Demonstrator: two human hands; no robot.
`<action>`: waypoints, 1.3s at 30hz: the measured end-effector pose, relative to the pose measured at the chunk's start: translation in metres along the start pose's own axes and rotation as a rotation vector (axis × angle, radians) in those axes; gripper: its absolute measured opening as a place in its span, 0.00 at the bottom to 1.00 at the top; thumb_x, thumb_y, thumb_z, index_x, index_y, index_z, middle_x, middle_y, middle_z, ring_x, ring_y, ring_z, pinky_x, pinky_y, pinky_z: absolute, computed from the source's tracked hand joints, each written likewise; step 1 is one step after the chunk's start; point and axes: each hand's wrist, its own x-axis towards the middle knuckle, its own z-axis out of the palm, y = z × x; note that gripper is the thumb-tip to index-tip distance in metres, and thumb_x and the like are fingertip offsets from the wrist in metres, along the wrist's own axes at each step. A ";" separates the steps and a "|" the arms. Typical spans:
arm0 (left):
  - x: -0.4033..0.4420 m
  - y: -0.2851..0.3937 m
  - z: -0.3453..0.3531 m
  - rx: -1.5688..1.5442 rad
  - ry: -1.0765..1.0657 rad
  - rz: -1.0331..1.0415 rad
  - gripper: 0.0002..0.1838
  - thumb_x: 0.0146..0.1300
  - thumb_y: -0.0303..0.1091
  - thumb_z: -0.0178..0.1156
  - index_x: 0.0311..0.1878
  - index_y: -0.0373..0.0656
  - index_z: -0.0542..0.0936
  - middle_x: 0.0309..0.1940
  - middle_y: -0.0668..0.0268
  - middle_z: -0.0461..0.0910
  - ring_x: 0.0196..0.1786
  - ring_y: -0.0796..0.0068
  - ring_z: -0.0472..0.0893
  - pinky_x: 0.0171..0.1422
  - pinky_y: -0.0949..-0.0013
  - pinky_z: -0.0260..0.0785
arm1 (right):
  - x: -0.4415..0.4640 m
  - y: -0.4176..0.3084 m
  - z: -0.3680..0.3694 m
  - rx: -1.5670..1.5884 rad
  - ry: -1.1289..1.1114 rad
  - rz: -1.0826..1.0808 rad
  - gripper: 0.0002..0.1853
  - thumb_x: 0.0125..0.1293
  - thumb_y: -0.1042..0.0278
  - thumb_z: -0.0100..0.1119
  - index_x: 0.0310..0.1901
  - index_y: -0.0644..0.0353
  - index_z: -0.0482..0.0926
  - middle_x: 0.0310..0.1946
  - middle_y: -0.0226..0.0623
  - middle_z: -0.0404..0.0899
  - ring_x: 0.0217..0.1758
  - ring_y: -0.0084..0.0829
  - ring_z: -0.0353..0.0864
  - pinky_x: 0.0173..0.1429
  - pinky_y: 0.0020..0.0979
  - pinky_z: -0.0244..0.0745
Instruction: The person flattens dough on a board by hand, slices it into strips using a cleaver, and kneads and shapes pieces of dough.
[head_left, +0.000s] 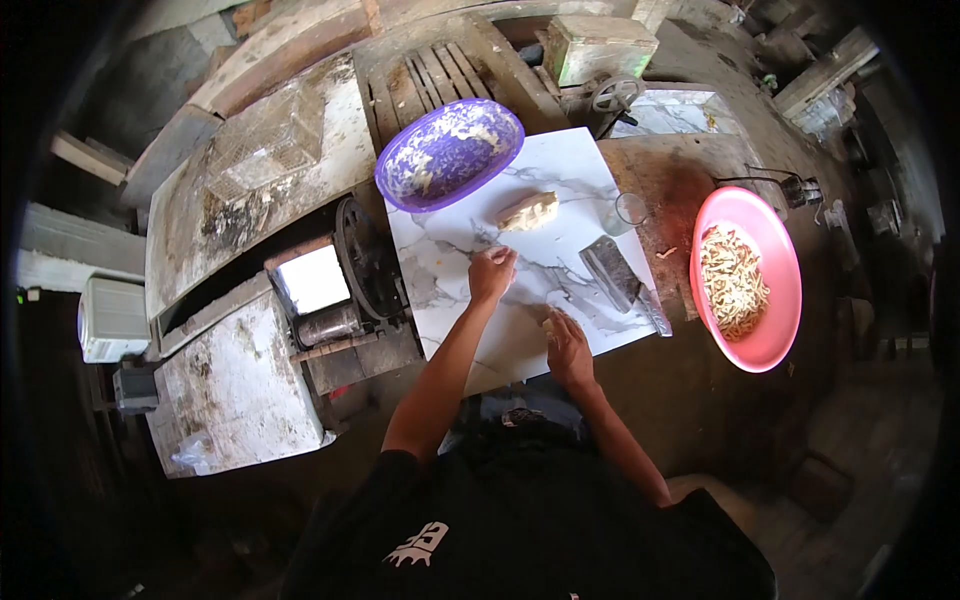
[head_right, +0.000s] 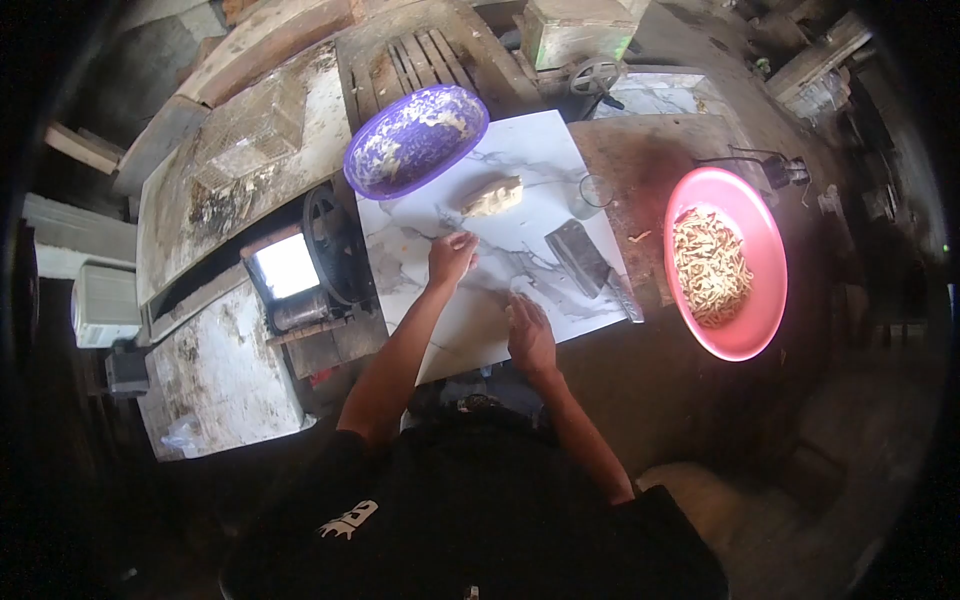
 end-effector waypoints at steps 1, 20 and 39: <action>0.010 -0.004 0.006 -0.160 0.028 -0.062 0.14 0.65 0.36 0.63 0.47 0.35 0.80 0.39 0.61 0.83 0.37 0.71 0.84 0.38 0.72 0.78 | 0.000 -0.001 -0.002 -0.016 -0.025 0.014 0.23 0.62 0.75 0.52 0.60 0.66 0.72 0.56 0.52 0.76 0.63 0.53 0.72 0.69 0.47 0.64; 0.044 0.039 0.011 -0.638 0.160 -0.466 0.18 0.66 0.47 0.56 0.45 0.42 0.81 0.40 0.66 0.83 0.37 0.73 0.82 0.46 0.65 0.78 | 0.021 0.024 -0.019 0.086 -0.136 -0.085 0.27 0.56 0.80 0.62 0.60 0.62 0.74 0.45 0.45 0.83 0.55 0.47 0.79 0.62 0.42 0.73; 0.050 0.040 0.013 -0.457 0.139 -0.360 0.13 0.61 0.41 0.59 0.42 0.43 0.81 0.39 0.66 0.83 0.36 0.75 0.79 0.41 0.66 0.77 | 0.029 0.026 -0.028 0.079 -0.234 -0.041 0.26 0.58 0.77 0.62 0.61 0.59 0.74 0.50 0.44 0.82 0.56 0.46 0.79 0.61 0.40 0.75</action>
